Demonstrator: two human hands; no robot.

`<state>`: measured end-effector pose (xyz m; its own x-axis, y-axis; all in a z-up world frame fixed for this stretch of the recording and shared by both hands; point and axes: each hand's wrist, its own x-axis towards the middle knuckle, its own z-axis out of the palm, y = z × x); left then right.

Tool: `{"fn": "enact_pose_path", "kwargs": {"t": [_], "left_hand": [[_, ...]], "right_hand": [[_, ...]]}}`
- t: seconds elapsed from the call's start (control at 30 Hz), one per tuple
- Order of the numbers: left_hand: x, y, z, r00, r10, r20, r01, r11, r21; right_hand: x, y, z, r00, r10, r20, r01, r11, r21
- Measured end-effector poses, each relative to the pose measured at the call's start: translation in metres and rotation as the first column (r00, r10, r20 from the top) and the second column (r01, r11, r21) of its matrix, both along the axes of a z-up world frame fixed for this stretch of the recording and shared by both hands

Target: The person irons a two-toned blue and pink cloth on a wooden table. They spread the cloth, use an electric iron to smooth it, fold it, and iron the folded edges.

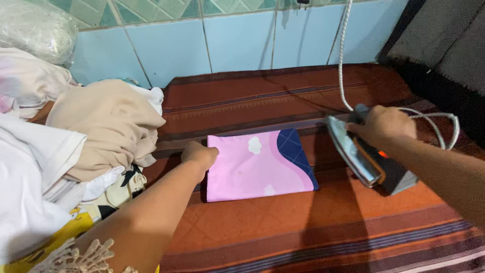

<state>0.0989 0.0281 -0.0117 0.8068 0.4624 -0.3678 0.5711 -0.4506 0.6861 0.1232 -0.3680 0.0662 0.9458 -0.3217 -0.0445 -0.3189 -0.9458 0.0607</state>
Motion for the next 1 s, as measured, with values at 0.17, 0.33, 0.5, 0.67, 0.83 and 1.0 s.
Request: {"fn": "enact_pose_path", "kwargs": {"t": [0.17, 0.33, 0.5, 0.67, 0.83, 1.0], "left_hand": [[0.001, 0.006, 0.001, 0.988, 0.125, 0.095, -0.075, 0.908, -0.413], [0.002, 0.002, 0.020, 0.962, 0.251, 0.107, -0.136, 0.781, -0.609], [-0.014, 0.007, 0.055, 0.984, 0.118, 0.130, -0.010, 0.777, -0.629], [-0.008, 0.002, 0.070, 0.920, 0.068, 0.386, 0.239, 0.683, -0.690], [-0.008, -0.009, 0.072, 0.835, 0.005, 0.550, 0.435, 0.607, -0.665], [-0.038, -0.017, 0.043, 0.974, -0.208, 0.094, 0.216, 0.972, -0.088]], "right_hand": [[0.005, 0.003, -0.003, 0.966, 0.217, 0.142, -0.168, 0.941, -0.293], [0.047, 0.072, -0.067, 0.804, 0.571, 0.168, -0.587, 0.807, 0.066], [0.061, 0.094, -0.090, 0.732, 0.679, 0.065, -0.681, 0.723, 0.117], [0.038, 0.068, -0.001, 0.907, 0.354, 0.227, -0.420, 0.799, 0.431], [-0.029, 0.041, 0.046, 0.860, 0.326, 0.392, -0.476, 0.788, 0.389], [-0.082, 0.026, -0.008, 0.865, 0.499, -0.047, -0.421, 0.774, 0.473]]}}
